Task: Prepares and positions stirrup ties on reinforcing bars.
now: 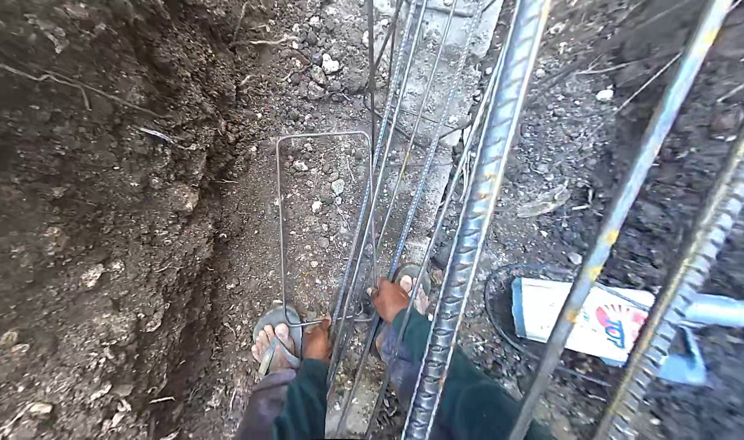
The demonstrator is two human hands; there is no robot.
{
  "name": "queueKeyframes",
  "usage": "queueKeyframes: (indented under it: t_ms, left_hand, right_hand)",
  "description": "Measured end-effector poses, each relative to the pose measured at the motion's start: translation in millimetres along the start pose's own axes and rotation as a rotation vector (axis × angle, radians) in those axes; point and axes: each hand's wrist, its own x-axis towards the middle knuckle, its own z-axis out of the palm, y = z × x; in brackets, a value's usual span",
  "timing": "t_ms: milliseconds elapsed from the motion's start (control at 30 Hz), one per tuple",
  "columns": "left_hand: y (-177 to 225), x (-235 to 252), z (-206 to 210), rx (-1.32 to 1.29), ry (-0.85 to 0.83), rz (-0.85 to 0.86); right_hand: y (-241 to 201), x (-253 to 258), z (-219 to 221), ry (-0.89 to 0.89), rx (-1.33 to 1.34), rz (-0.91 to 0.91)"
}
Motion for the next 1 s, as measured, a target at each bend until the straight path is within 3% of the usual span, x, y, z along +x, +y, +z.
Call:
queueKeyframes:
  t_ms: [67,167,300,500,733,900,1000]
  left_hand:
    - [-9.7,9.8,-8.6,0.001,-0.01,-0.002]
    - [-70.2,73.9,-2.6,-0.091,0.078,0.096]
    - [-87.2,84.0,-0.4,-0.236,0.133,0.084]
    - [-68.3,81.5,-33.2,-0.166,0.157,0.189]
    - [-75.2,69.8,-23.7,-0.204,0.296,0.302]
    - [-10.8,106.7,-65.5,-0.185,0.205,0.288]
    - [5.2,90.4,-74.9,-0.152,0.177,0.32]
  right_hand:
    - [-9.4,-0.7,2.4,0.019,0.039,-0.018]
    - [-18.7,3.7,6.2,0.037,0.078,-0.029]
    - [-8.5,19.1,16.9,0.031,0.172,-0.081]
    - [-29.3,23.1,8.1,-0.128,0.399,-0.253]
    - [-20.5,28.7,12.2,-0.099,0.409,-0.294]
    - [-45.7,31.0,17.3,-0.054,0.611,-0.349]
    - [-54.8,44.4,18.9,-0.041,0.628,-0.311]
